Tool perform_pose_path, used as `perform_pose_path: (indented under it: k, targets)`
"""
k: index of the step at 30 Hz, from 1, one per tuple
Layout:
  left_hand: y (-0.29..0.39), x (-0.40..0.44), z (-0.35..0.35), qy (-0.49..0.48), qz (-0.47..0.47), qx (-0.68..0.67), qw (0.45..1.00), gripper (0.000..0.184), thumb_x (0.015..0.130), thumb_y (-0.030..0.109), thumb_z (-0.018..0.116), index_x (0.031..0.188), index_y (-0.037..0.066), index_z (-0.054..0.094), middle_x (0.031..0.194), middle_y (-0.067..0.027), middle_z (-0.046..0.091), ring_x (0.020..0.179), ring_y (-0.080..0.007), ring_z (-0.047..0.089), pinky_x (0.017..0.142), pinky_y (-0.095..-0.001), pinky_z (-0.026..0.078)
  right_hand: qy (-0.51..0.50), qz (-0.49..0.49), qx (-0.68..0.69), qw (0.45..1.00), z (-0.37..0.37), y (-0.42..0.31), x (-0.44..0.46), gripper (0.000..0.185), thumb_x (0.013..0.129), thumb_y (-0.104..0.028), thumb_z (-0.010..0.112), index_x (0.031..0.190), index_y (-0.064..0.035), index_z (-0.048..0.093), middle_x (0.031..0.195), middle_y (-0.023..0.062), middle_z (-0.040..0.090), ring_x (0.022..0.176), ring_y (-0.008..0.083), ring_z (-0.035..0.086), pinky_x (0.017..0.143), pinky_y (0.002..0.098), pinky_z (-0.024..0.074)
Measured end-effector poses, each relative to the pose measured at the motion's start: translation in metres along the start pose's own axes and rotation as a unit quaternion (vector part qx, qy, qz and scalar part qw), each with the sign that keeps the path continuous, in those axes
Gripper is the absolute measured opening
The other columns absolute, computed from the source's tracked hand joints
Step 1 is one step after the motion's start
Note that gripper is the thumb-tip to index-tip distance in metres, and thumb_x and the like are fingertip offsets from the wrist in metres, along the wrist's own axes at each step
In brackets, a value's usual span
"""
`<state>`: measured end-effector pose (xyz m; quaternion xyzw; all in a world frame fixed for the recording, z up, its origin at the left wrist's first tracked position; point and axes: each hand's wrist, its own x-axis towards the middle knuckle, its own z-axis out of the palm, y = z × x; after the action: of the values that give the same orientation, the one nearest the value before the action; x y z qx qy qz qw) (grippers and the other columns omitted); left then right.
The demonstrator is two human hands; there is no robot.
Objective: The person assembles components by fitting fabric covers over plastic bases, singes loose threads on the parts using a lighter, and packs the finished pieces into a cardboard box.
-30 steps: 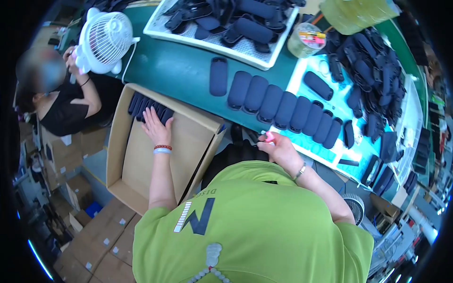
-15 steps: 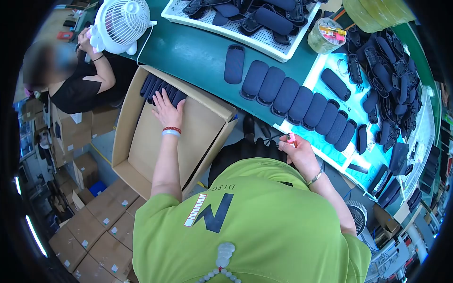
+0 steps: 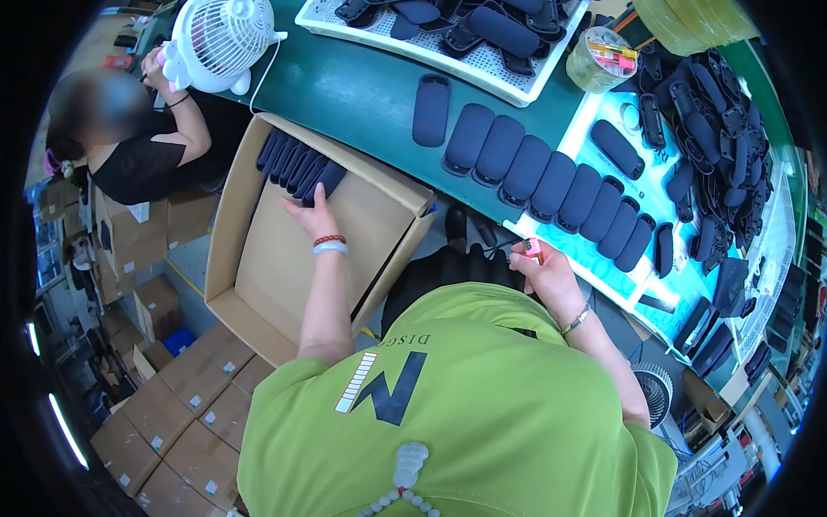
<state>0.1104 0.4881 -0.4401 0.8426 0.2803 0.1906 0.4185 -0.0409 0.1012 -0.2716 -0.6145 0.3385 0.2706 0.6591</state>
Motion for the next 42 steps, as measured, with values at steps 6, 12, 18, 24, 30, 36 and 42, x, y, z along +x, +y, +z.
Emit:
perform_pose_path:
  k: [6, 12, 18, 24, 30, 36, 42]
  targets:
    - [0.028, -0.015, 0.028, 0.037, -0.066, -0.086, 0.993, 0.082, 0.088, 0.017, 0.073, 0.149, -0.006, 0.023, 0.148, -0.0263, 0.037, 0.131, -0.0378, 0.045, 0.113, -0.0429, 0.035, -0.012, 0.002, 0.005, 1.0, 0.004, -0.001, 0.005, 0.02, 0.09, -0.012, 0.066, 0.105, -0.0001, 0.063, 0.081, 0.0036, 0.066, 0.052, 0.0057, 0.05, 0.049, 0.021, 0.0427]
    - [0.024, -0.017, 0.025, 0.019, -0.06, -0.065, 0.996, 0.085, 0.087, 0.016, 0.073, 0.149, -0.008, 0.02, 0.149, -0.0268, 0.035, 0.134, -0.0365, 0.041, 0.115, -0.0423, 0.032, -0.009, -0.001, 0.013, 1.0, 0.001, 0.003, 0.009, 0.018, 0.089, -0.013, 0.068, 0.102, -0.0017, 0.064, 0.081, 0.0021, 0.064, 0.051, 0.0055, 0.049, 0.047, 0.0208, 0.0407]
    - [0.028, -0.018, 0.017, 0.003, -0.043, -0.061, 0.997, 0.088, 0.085, 0.019, 0.076, 0.148, -0.01, 0.021, 0.147, -0.0269, 0.037, 0.134, -0.0348, 0.042, 0.115, -0.0418, 0.031, -0.001, -0.005, 0.014, 1.0, -0.004, 0.0, 0.004, 0.019, 0.088, -0.014, 0.068, 0.102, -0.0017, 0.064, 0.08, 0.0018, 0.064, 0.051, 0.0056, 0.049, 0.047, 0.0208, 0.0407]
    - [0.011, -0.004, 0.014, 0.004, -0.037, 0.008, 0.999, 0.09, 0.085, 0.029, 0.076, 0.146, -0.012, 0.025, 0.146, -0.03, 0.038, 0.135, -0.038, 0.041, 0.115, -0.0434, 0.031, 0.007, -0.023, 0.018, 1.0, -0.015, 0.009, 0.002, 0.025, 0.087, -0.02, 0.07, 0.104, -0.0023, 0.066, 0.079, 0.0003, 0.064, 0.053, 0.0064, 0.05, 0.049, 0.022, 0.0419]
    - [0.036, 0.002, -0.013, 0.056, 0.075, 0.015, 0.996, 0.08, 0.093, 0.039, 0.066, 0.144, -0.01, 0.029, 0.144, -0.0324, 0.036, 0.13, -0.041, 0.044, 0.109, -0.0469, 0.038, 0.059, -0.023, -0.03, 0.998, -0.042, 0.015, -0.019, 0.028, 0.084, -0.024, 0.072, 0.103, -0.0031, 0.066, 0.08, 0.0006, 0.061, 0.06, 0.0075, 0.052, 0.055, 0.0258, 0.0454]
    - [0.2, -0.043, -0.001, -0.211, 0.161, -0.201, 0.943, 0.028, 0.097, 0.009, 0.061, 0.12, -0.006, 0.059, 0.114, -0.0148, 0.065, 0.106, -0.0194, 0.061, 0.096, -0.0306, 0.047, 0.257, -0.049, 0.031, 0.965, -0.118, 0.076, -0.042, 0.017, 0.084, -0.021, 0.072, 0.087, -0.0045, 0.069, 0.065, -0.0025, 0.056, 0.056, 0.006, 0.05, 0.053, 0.0253, 0.042]
    - [0.178, -0.01, 0.115, -0.343, 0.14, -0.01, 0.929, 0.05, 0.088, 0.028, 0.073, 0.121, -0.007, 0.059, 0.115, -0.0181, 0.064, 0.105, -0.0231, 0.061, 0.094, -0.0338, 0.048, 0.481, -0.103, -0.024, 0.87, -0.23, 0.112, -0.041, 0.021, 0.083, -0.022, 0.073, 0.094, -0.0039, 0.072, 0.072, 0.0042, 0.064, 0.065, 0.0139, 0.06, 0.062, 0.0305, 0.0472]
